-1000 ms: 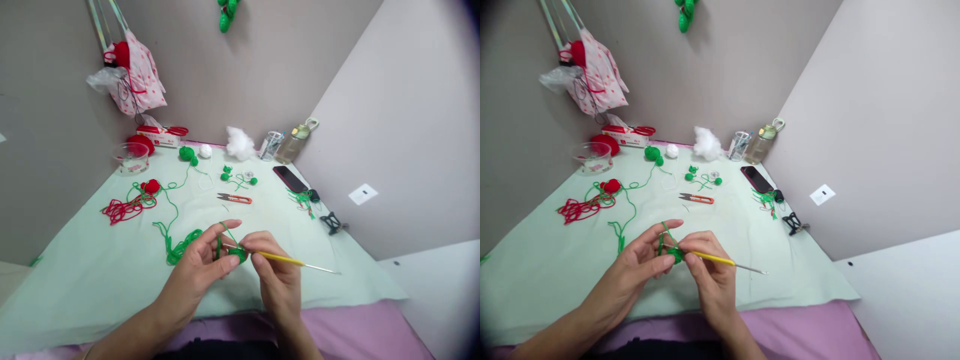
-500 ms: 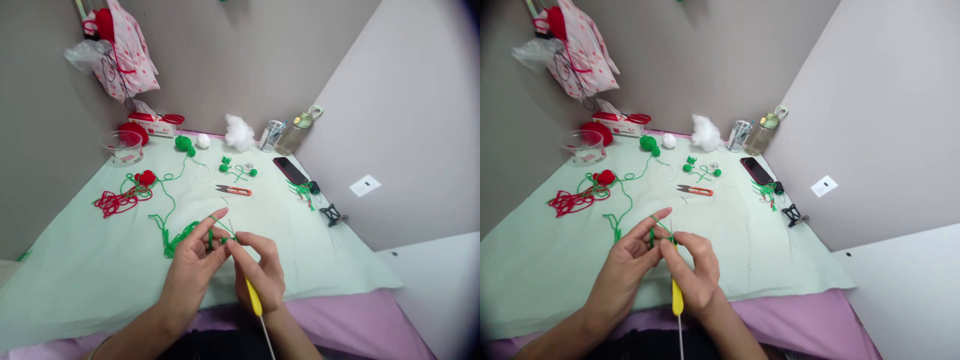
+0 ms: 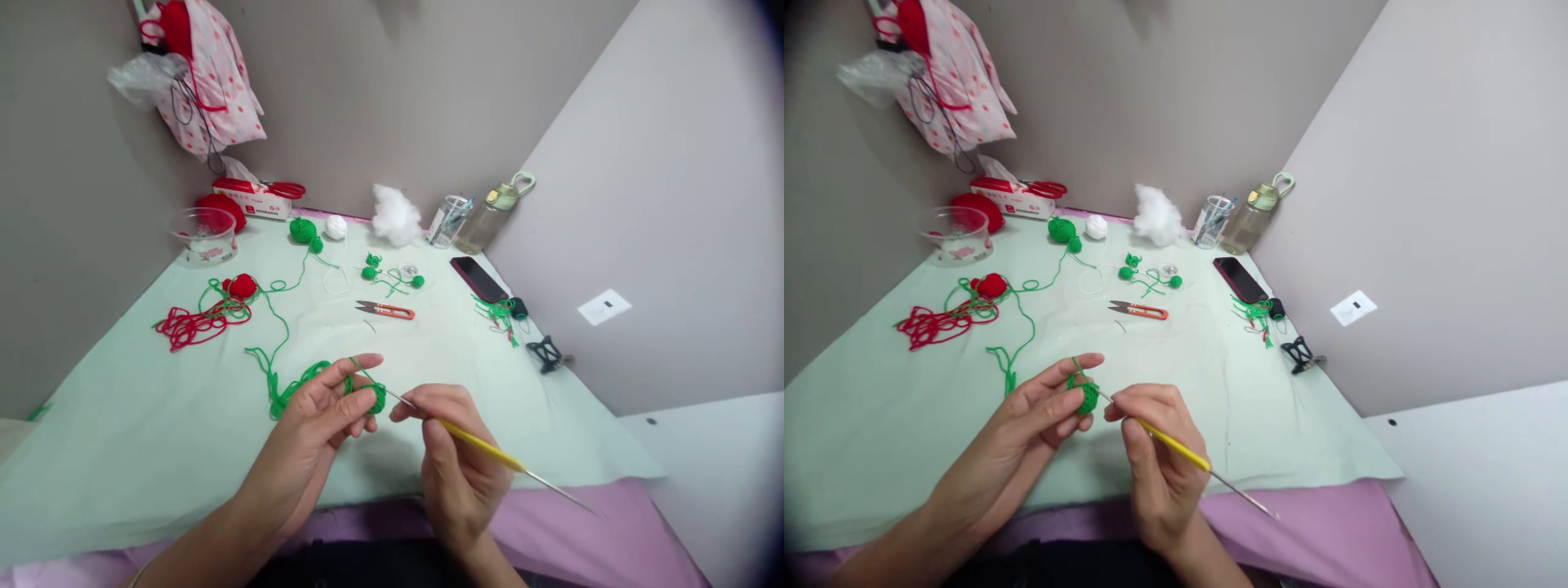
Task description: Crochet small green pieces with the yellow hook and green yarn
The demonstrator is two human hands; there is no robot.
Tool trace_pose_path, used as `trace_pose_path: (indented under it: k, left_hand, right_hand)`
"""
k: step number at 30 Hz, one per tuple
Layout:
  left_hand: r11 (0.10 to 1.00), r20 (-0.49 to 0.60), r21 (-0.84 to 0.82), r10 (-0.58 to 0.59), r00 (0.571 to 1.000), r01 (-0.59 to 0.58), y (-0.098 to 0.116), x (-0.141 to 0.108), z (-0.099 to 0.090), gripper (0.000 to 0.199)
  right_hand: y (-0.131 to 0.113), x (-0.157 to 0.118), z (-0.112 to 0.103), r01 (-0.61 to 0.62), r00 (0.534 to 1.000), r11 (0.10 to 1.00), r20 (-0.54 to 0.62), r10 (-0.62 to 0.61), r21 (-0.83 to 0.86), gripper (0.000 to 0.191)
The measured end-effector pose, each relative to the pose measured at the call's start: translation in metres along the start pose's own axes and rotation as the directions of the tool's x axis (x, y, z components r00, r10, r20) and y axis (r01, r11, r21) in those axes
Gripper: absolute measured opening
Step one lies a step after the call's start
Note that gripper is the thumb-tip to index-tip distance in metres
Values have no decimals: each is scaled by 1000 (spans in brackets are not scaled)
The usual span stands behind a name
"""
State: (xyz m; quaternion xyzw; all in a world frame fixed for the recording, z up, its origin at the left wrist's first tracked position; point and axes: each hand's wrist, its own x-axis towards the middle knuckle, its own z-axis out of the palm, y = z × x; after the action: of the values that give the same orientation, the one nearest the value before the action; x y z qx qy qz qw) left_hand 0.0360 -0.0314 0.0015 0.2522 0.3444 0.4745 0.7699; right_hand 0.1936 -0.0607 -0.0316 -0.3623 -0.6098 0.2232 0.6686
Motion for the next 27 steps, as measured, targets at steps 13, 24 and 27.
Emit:
trace_pose_path:
  k: [13, 24, 27]
  left_hand:
    - [992, 34, 102, 68, 997, -71, -3, 3, 1, 28]
    - [937, 30, 298, 179, 983, -180, -4, -1, -4, 28]
    - [904, 13, 367, 232, 973, -220, -4, -2, -7, 29]
  right_hand:
    - [6, 11, 8, -273, 958, 894, 12, 288, 356, 15]
    - [1, 15, -3, -247, 969, 937, 70, 237, 246, 19]
    - [-3, 11, -7, -137, 986, 989, 104, 130, 62, 23]
